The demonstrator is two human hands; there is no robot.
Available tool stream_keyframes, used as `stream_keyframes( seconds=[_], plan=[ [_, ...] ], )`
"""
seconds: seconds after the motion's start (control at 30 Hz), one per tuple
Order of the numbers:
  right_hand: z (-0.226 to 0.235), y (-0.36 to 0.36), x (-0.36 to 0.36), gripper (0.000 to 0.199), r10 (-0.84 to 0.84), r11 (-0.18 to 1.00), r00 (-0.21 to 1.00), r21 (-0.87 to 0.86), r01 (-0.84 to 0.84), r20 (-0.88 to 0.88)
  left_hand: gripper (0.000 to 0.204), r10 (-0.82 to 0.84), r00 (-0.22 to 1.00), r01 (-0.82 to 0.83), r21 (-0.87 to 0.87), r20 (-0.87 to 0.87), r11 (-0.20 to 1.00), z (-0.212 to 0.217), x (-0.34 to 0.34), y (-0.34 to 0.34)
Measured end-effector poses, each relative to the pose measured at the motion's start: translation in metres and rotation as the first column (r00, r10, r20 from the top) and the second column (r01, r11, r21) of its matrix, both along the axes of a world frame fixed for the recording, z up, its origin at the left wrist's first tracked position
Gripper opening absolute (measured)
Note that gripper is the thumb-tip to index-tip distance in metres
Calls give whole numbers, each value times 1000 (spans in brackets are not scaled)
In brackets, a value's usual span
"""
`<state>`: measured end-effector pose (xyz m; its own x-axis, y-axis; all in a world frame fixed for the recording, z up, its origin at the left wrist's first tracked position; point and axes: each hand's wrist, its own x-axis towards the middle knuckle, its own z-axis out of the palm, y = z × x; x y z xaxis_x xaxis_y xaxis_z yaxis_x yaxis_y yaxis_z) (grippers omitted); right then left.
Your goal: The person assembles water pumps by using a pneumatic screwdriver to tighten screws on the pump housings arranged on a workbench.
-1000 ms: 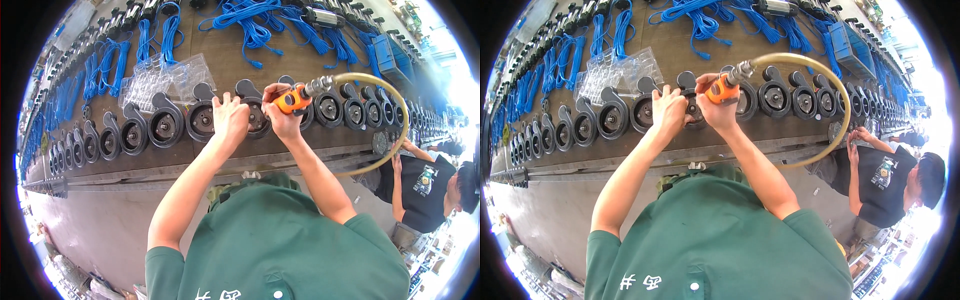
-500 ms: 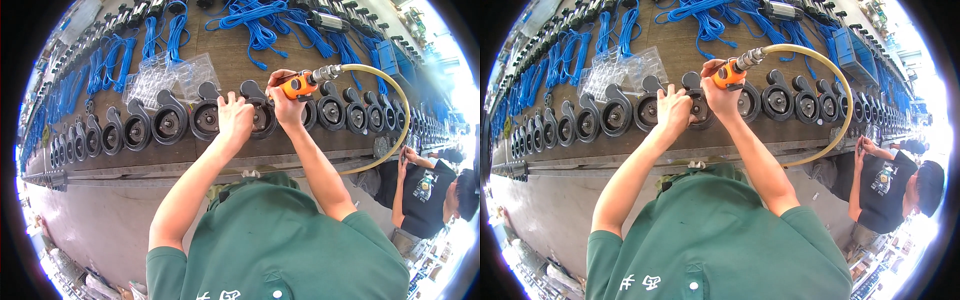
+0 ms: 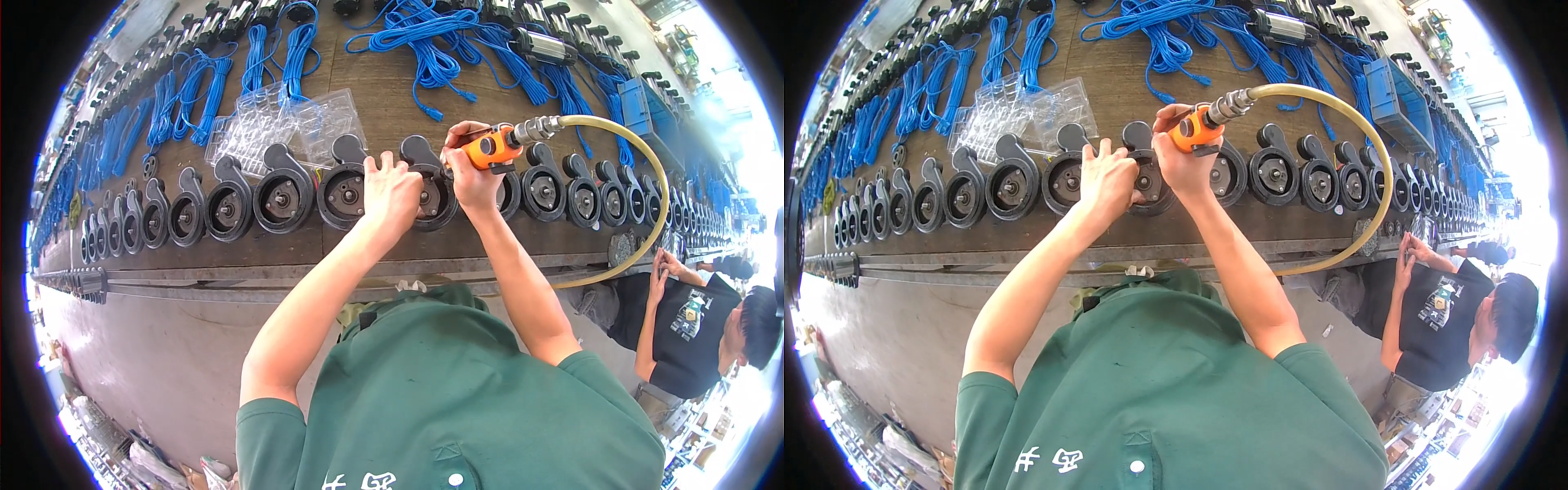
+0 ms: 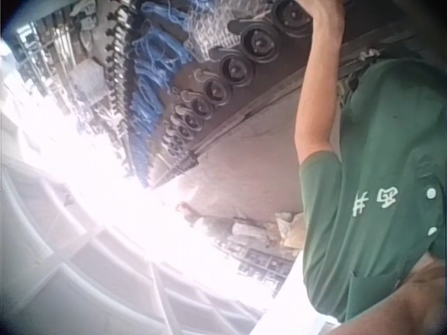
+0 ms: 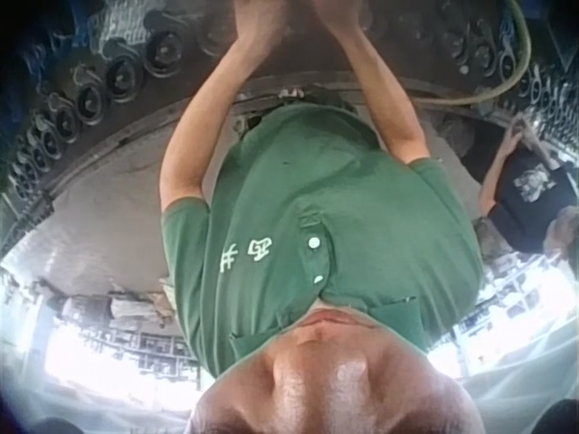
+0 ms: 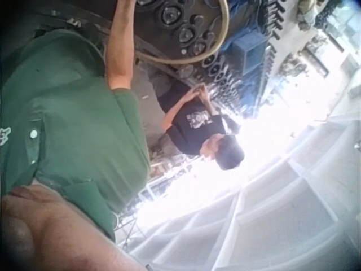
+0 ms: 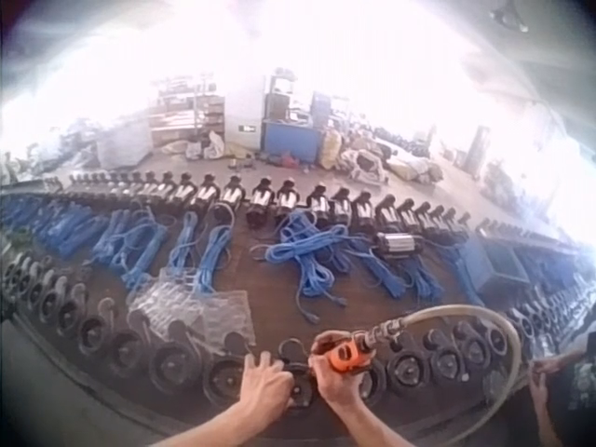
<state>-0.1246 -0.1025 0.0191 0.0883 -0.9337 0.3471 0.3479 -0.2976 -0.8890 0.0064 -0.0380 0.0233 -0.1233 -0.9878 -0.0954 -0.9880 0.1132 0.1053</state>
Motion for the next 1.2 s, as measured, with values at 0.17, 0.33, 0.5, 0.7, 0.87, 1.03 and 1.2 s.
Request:
stream_keyframes(
  seconds=[0.17, 0.33, 0.5, 0.7, 0.87, 1.03, 1.2],
  plan=[
    [0, -3, -3, 26, 15, 1000, 1000, -3, -15, 4, 36, 3, 1000, -3, -1, 0, 1000, -1, 0, 0],
    [-1, -3, -3, 25, 8, 1000, 1000, 22, -8, 1, 36, 0, 1000, 0, -10, -6, 1000, 0, 1, 1],
    [1, -2, -2, 25, 25, 999, 1000, 22, -25, 5, 35, 10, 1000, -10, -21, -13, 1000, -4, 3, 2],
    [-3, -3, -1, 27, 19, 1000, 1000, 9, -19, -3, 35, 12, 999, -13, -17, -29, 1000, -3, 3, 3],
    [-2, -3, -1, 29, 74, 997, 997, 38, -73, -15, 34, -10, 999, 6, -62, -52, 998, -4, 5, 3],
    [-7, -5, 3, 29, 90, 996, 995, 10, -90, -31, 34, -39, 999, 38, -39, -33, 999, -1, 6, 1],
    [0, -4, 11, 21, 99, 993, 986, -43, -106, -131, 34, 3, 1000, -3, -20, -16, 1000, -3, 5, 2]
  ],
)
